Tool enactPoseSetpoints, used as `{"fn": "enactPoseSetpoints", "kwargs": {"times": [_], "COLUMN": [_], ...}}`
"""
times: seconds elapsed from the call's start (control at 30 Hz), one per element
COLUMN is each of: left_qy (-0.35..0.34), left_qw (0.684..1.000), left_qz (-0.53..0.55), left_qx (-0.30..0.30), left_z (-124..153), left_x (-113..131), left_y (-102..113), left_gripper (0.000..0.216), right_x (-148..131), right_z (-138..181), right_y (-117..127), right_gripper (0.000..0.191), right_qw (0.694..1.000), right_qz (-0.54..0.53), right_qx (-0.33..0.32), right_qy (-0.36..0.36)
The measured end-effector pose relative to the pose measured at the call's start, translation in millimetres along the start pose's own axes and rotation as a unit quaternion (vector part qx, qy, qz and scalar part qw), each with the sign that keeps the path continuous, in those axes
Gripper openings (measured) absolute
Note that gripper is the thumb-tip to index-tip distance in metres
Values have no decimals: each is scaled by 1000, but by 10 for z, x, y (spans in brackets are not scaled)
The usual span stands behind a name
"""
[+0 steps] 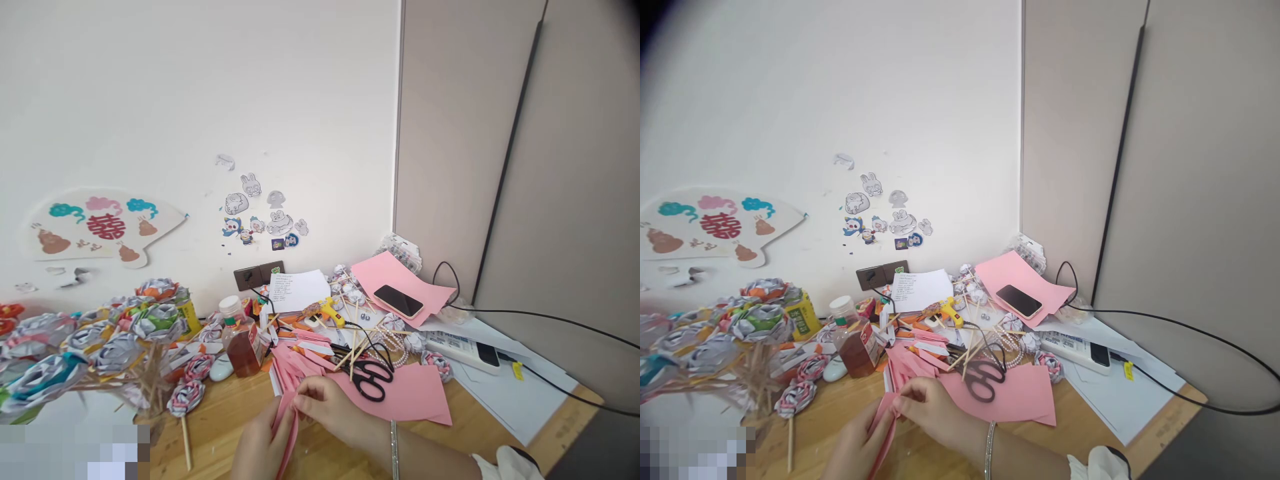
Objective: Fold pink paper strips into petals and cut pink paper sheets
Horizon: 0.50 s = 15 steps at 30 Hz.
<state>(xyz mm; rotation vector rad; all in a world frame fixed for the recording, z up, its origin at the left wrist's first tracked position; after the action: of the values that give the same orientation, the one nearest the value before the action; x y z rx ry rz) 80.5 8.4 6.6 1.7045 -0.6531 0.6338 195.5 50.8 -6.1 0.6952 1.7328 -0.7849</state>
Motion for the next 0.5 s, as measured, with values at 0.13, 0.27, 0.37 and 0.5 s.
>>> {"fn": "enactPoseSetpoints", "kwargs": {"times": [0.13,0.27,0.37,0.5], "left_qy": [17,13,17,10], "left_qw": [1000,999,998,995], "left_qz": [-7,31,64,92], "left_qx": [-13,-7,-9,-27], "left_z": [8,0,-14,-31], "left_x": [11,12,6,17], "left_y": [-6,-12,-14,-29], "left_gripper": [30,30,34,36], "right_x": [-8,-32,-30,6], "right_z": [2,-4,-10,-23], "right_y": [1,2,11,31], "right_gripper": [28,26,26,25], "right_qw": [1000,999,999,999], "right_qz": [18,34,30,29], "right_qx": [5,11,20,27], "right_qy": [-5,-1,-4,-2]}}
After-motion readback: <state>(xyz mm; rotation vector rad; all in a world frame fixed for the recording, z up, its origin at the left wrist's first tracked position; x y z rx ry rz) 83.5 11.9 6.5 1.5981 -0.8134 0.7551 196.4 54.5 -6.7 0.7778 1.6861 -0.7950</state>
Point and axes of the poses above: each hand's wrist, its own z-axis away from the middle knuckle, its own y-axis out of the back of the hand, x = y × z, the point moved 4 cm from there along -z, towards the middle knuckle, and after that the axes turned 4 degrees about -z, right-handed, at the moved point
